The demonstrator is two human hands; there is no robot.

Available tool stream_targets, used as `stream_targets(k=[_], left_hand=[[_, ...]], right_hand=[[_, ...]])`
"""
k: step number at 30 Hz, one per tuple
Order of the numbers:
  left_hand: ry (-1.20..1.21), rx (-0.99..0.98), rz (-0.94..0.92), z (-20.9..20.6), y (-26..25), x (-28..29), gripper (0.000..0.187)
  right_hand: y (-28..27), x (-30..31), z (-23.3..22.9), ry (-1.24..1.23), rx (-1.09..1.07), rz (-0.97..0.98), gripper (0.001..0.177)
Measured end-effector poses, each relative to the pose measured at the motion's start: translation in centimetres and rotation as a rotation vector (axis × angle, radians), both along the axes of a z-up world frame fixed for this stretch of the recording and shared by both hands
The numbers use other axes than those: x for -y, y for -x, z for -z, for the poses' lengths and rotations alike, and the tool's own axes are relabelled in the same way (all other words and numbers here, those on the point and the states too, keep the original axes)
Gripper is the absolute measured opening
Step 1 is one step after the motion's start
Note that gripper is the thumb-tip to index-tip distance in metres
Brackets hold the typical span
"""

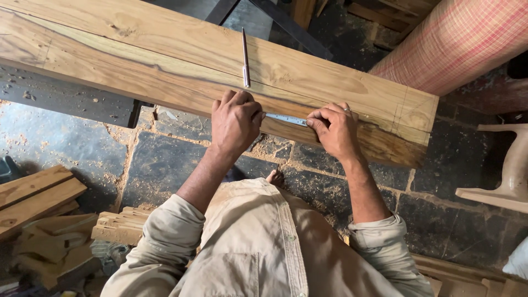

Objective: The person is marking a wooden plank using a pencil, ruler, and try square for joinery or cutting.

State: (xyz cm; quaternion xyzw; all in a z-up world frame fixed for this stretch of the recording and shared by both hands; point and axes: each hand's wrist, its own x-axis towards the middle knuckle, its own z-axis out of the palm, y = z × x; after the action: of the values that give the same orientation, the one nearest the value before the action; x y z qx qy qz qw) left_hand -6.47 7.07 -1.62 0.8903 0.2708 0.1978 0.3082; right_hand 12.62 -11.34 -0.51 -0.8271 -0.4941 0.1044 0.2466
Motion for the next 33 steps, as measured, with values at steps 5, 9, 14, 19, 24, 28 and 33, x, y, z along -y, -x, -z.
stream_targets(k=[5,9,14,19,24,28,33], left_hand=[[0.023,-0.009,-0.001,1.4,0.3,-1.2,0.011],[0.01,-0.119,-0.009,2.4,1.4,-3.6,0.013],[0.034,-0.185,-0.039,0.4,2.6,-5.4,0.014],[0.05,-0.198,-0.033,1.0,2.6,-5.7,0.013],[0.033,-0.146,-0.025,0.8,2.7,-5.9,0.01],[0.058,-0.152,-0.026,0.2,2.7,-5.9,0.011],[0.052,-0.126,-0.026,0.8,2.8,-5.8,0.01]], right_hand=[[0.5,-0.8,1.0,-0.011,0.035,0.015,0.007],[1.4,-2.7,3.0,0.027,0.012,-0.03,0.007],[3.3,-5.2,1.0,-0.004,0.036,-0.028,0.008],[3.4,-5.3,1.0,0.006,0.013,-0.006,0.009],[3.6,-5.5,0.7,0.009,0.016,0.003,0.01],[3.7,-5.5,0.7,0.027,0.002,0.01,0.01],[3.6,-5.4,0.7,0.021,0.021,-0.009,0.01]])
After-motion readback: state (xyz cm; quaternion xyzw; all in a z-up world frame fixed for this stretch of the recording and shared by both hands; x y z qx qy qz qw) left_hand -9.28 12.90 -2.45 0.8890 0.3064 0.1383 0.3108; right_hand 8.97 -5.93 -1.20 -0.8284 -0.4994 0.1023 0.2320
